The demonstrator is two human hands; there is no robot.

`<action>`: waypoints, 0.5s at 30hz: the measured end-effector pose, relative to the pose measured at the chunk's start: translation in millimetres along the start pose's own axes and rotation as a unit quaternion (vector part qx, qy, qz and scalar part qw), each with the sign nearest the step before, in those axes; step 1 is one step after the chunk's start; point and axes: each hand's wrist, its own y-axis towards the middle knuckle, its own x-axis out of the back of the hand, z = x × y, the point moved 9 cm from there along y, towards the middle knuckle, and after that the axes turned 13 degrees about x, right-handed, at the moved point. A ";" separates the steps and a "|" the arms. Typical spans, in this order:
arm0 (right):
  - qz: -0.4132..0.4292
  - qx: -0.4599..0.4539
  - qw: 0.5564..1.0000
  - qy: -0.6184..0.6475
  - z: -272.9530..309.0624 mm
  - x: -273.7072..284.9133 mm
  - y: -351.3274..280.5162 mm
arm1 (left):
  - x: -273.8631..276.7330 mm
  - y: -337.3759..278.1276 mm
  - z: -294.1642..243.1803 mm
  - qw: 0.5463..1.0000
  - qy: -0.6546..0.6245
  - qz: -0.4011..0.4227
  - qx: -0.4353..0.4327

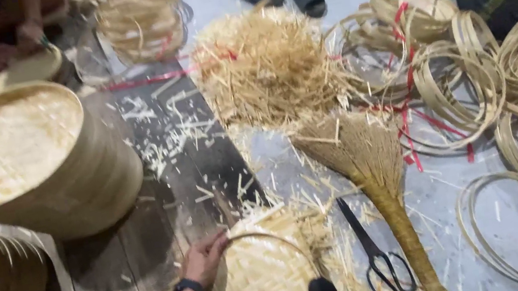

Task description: The person sits at a floor workshop station assembling bamboo steamer lids. They lay a woven bamboo mat over a round wooden form, press a bamboo rim ring around it, trim the excess mat edges with scissors, and stack the finished lids onto a pile of steamer bodies.

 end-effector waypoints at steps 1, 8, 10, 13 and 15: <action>0.039 -0.076 0.965 0.248 -17.7 -21.7 -5.8 | -16.0 9.2 10.2 0.992 -0.100 0.047 -0.065; 0.209 -0.281 0.679 0.646 -225.2 -194.8 43.1 | 18.6 -59.3 -50.9 0.980 0.186 0.010 0.062; 0.313 -0.374 0.553 0.675 -223.2 -212.3 36.1 | 4.4 -33.3 -27.8 0.986 0.156 0.004 0.059; 0.407 -0.474 0.365 0.691 -199.8 -231.0 13.2 | -8.6 -1.8 -8.1 0.992 0.102 0.018 0.073; 0.404 -0.502 0.321 0.694 -184.9 -230.4 2.1 | -22.0 16.5 17.3 0.992 0.084 0.042 0.080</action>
